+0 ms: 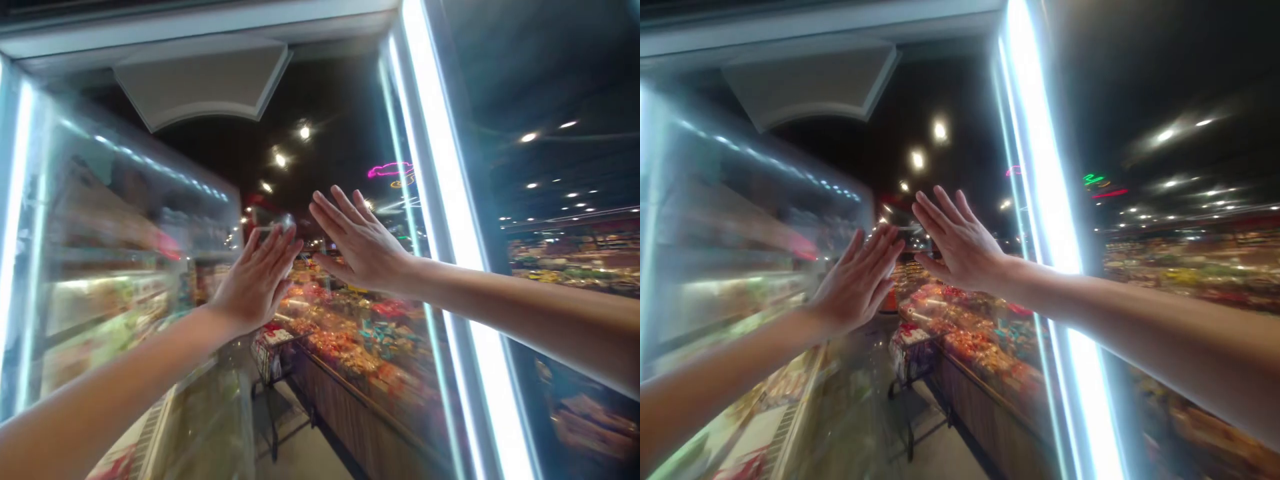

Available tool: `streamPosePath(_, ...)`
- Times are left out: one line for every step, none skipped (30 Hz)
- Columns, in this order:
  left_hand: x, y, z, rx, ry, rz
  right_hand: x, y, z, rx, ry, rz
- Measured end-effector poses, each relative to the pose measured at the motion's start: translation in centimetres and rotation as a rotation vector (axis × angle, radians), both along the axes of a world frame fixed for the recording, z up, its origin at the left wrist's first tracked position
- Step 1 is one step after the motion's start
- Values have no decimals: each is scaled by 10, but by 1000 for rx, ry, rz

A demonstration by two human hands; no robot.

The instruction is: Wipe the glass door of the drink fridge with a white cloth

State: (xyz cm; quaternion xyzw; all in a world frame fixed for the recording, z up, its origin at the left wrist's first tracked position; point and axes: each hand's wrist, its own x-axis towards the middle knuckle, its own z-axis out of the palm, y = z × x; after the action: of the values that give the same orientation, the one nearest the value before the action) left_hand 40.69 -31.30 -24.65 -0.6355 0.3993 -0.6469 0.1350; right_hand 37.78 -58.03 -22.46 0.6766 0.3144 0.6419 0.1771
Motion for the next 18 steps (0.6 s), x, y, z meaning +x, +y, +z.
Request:
streamPosePath(0,8,1,50,1,6,0,3,2,-11,4,4)
streamPosePath(0,16,6,50,16,16,1,7,4,-22,7,7)
streamPosePath(-1,25,13,-7,38,29,1,14,7,-32,10,9)
streamPosePath(-1,32,22,-107,66,44,1,22,9,-41,12,12)
streamPosePath(-2,38,30,-222,92,56,1,32,11,-50,14,18)
streamPosePath(-4,42,36,-315,113,65,2,43,13,-60,15,27)
streamPosePath(-4,45,39,-359,125,70,3,55,14,-73,15,38)
streamPosePath(-5,49,39,-346,131,73,4,67,13,-85,13,50)
streamPosePath(-5,53,37,-287,133,78,5,78,13,-96,8,61)
streamPosePath(-4,60,35,-215,134,87,7,88,12,-106,3,70)
streamPosePath(-3,70,34,-170,135,97,8,97,12,-113,-1,76)
streamPosePath(-2,83,35,-175,141,109,9,105,12,-120,-4,80)
streamPosePath(0,97,38,-233,147,117,11,112,13,-129,-8,82)
streamPosePath(1,113,44,-322,151,121,13,119,15,-139,-13,85)
streamPosePath(3,129,49,-417,154,117,14,127,17,-148,-19,92)
streamPosePath(4,143,52,-494,154,110,16,135,20,-154,-25,103)
streamPosePath(5,155,54,-535,153,101,18,144,22,-156,-32,117)
streamPosePath(6,165,52,-535,150,95,19,154,25,-157,-37,133)
